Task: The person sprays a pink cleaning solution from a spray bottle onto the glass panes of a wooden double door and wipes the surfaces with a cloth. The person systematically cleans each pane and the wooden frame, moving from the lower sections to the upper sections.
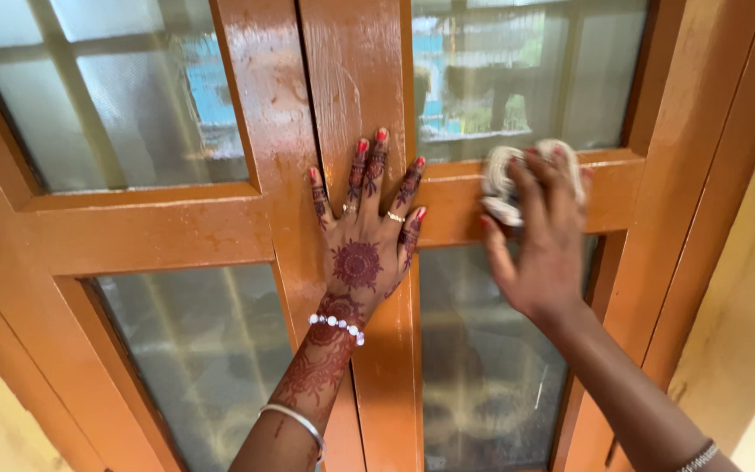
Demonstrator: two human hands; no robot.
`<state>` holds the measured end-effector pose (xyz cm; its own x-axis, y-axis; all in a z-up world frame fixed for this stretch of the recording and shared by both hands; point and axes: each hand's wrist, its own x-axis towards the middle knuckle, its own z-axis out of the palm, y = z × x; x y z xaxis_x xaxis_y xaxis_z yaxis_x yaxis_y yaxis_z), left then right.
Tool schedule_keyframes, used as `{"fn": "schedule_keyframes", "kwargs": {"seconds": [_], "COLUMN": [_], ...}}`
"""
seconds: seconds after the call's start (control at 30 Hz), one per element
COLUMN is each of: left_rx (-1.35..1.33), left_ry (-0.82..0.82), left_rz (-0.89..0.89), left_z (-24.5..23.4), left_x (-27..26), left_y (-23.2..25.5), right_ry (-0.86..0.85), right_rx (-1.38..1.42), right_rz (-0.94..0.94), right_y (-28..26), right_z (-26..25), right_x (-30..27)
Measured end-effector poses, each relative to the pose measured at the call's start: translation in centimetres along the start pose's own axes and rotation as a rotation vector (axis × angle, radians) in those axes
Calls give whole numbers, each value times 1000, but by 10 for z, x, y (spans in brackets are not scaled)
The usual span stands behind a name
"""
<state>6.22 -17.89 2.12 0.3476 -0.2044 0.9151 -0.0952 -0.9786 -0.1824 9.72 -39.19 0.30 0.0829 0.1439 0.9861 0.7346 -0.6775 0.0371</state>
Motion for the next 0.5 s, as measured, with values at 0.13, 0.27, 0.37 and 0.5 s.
{"fn": "schedule_keyframes", "kwargs": {"seconds": [0.13,0.27,0.37,0.5], "left_rx": [38,45,64,55], "left_ry": [-7,-4,22,26], "left_rz": [16,8,18,5], "left_z": [0,2,0,0], "left_x": [-2,-5,-7,-8], "left_y": [-3,-2,-2,0], "right_ry": [-35,-90,-100,-70], "right_rx": [27,94,56,-5], "right_rz": [-15,-31,-125,-188], "right_y": [-31,-40,-29,6], "right_z": [22,26,20,10], "right_x": [13,14,16,15]}}
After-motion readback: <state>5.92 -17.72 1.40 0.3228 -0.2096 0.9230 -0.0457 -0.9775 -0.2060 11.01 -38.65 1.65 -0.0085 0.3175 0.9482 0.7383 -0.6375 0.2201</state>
